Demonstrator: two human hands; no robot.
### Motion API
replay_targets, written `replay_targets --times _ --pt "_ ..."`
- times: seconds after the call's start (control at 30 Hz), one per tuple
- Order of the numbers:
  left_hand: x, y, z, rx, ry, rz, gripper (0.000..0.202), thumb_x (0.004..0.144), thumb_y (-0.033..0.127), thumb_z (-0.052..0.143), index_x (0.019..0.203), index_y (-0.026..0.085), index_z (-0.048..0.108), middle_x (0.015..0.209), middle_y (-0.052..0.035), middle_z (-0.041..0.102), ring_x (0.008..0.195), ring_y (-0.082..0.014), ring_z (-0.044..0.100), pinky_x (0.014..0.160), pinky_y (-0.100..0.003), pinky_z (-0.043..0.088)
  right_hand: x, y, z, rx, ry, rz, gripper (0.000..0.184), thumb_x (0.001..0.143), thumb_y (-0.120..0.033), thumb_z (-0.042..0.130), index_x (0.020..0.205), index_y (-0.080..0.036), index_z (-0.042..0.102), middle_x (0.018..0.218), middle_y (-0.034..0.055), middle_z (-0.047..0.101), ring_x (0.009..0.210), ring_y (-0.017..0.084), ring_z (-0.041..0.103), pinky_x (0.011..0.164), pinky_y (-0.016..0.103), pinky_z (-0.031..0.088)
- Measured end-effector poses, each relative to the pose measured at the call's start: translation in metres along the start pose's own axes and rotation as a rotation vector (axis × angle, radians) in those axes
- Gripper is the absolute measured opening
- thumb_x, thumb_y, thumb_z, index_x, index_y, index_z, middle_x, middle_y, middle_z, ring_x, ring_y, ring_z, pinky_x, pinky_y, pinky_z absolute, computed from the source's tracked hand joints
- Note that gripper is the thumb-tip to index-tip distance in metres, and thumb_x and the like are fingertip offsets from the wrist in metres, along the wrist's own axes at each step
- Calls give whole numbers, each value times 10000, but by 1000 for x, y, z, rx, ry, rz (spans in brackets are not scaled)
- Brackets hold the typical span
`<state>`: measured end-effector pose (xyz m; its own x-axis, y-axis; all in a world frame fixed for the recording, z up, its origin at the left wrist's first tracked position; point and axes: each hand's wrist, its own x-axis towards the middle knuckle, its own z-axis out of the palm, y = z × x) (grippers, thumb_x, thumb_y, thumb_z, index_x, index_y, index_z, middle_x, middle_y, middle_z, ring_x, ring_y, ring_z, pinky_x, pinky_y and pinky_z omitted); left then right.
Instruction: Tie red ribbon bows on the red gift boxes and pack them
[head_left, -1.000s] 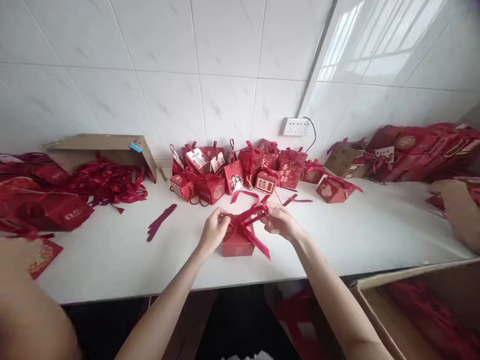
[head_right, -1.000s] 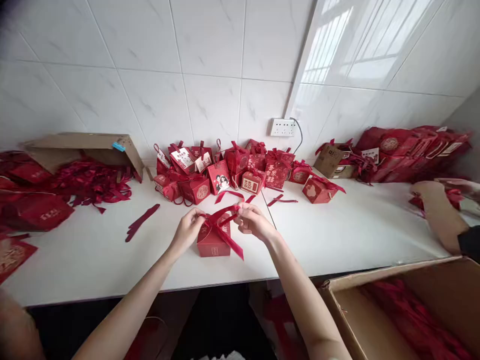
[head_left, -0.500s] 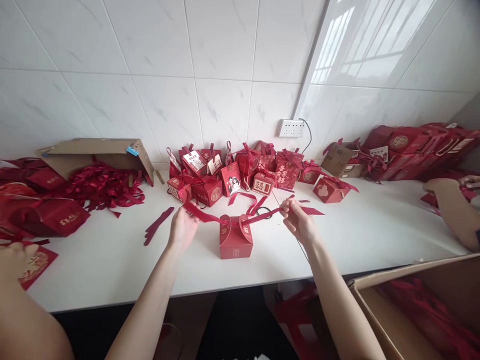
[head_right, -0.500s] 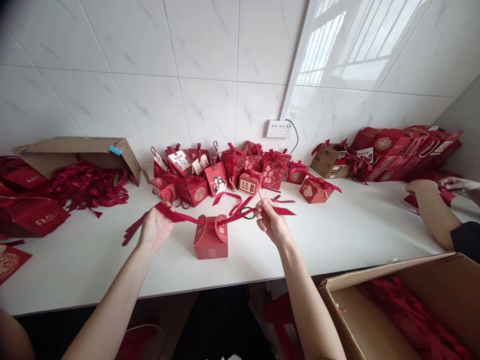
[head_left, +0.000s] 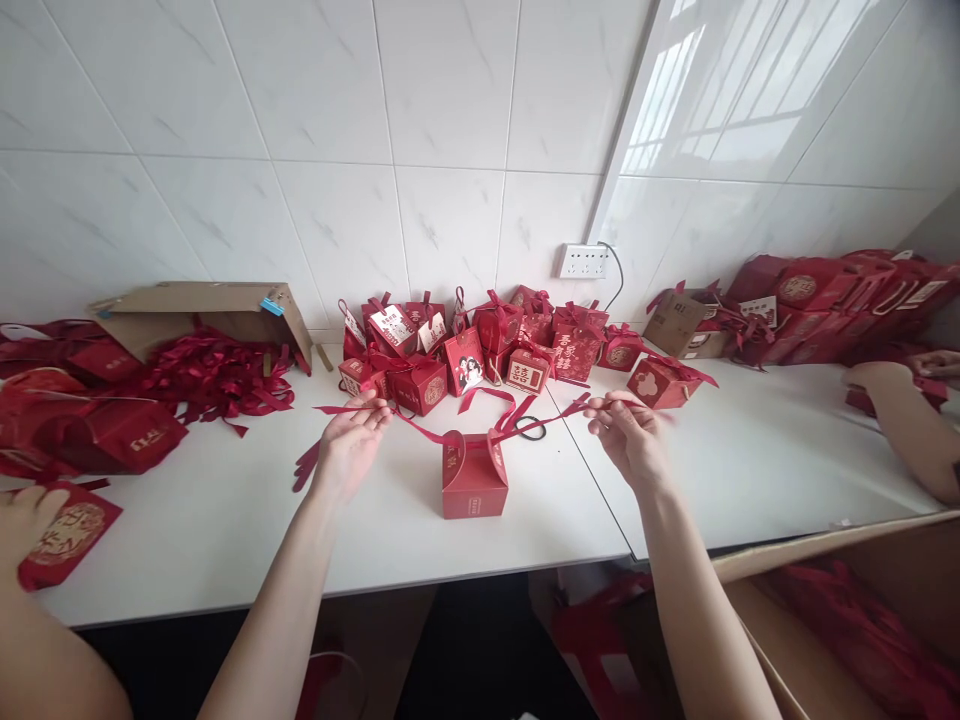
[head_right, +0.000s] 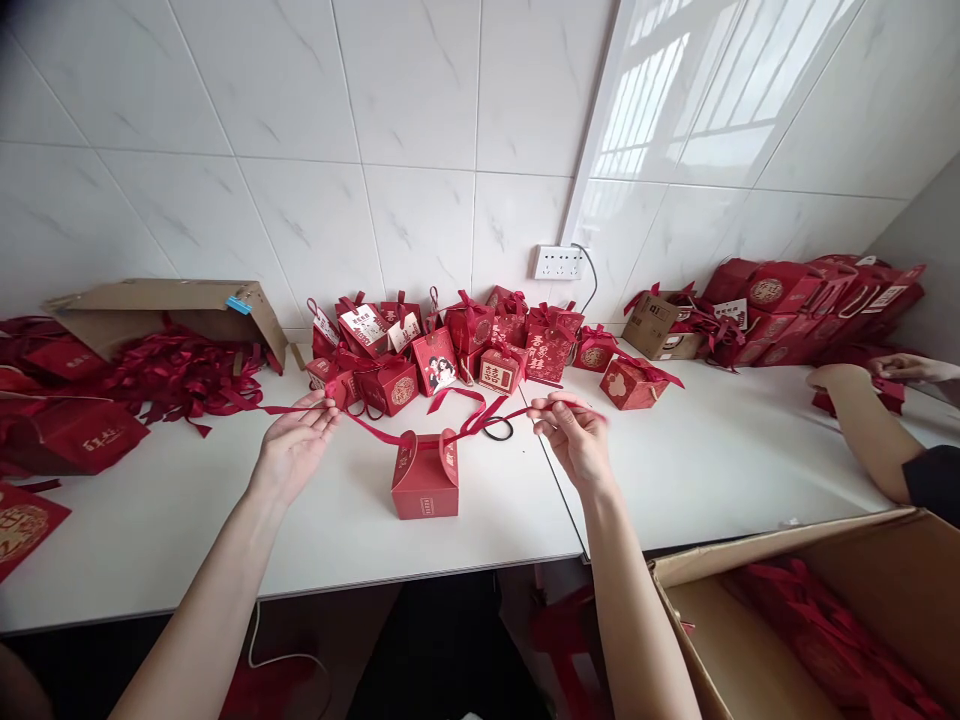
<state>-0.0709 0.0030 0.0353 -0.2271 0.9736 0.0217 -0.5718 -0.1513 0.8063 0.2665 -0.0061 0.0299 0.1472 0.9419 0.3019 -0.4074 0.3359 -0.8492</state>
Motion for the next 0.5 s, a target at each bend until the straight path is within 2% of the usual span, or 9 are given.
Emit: replay_targets --times 0.07,0.13,0.23,0.37,0.5 --pt "2 2 4 63 -51 21 229 582 70 673 801 134 664 747 -38 625 726 -122 592 744 -250 503 2 -3 3 -40 12 -9 235 662 -401 756 741 -213 638 654 -1 653 493 91 563 436 203 424" --pt "7 5 11 106 -112 41 168 625 185 734 767 131 663 711 -24 604 648 -97 558 672 -237 490 5 -4 7 -83 27 -27 272 640 -432 766 712 -202 639 621 -5 634 452 77 511 420 204 384" --pt "14 8 27 157 -219 88 239 620 315 773 733 139 657 657 -1 565 575 -77 500 566 -215 444 13 -3 21 -174 35 -81 324 612 -480 769 661 -188 638 586 -7 597 493 81 485 475 219 392" --pt "19 10 61 251 -341 161 274 639 386 760 726 146 662 657 0 571 626 -84 508 578 -194 428 28 -2 55 -309 -35 -136 359 615 -504 749 592 -179 597 552 -19 548 530 98 471 530 241 398" --pt "14 8 91 243 -493 141 263 667 388 743 713 148 646 635 6 571 632 -92 525 595 -202 441 38 -2 93 -257 -182 -73 363 559 -467 789 624 -183 574 599 -23 565 567 106 496 556 238 410"
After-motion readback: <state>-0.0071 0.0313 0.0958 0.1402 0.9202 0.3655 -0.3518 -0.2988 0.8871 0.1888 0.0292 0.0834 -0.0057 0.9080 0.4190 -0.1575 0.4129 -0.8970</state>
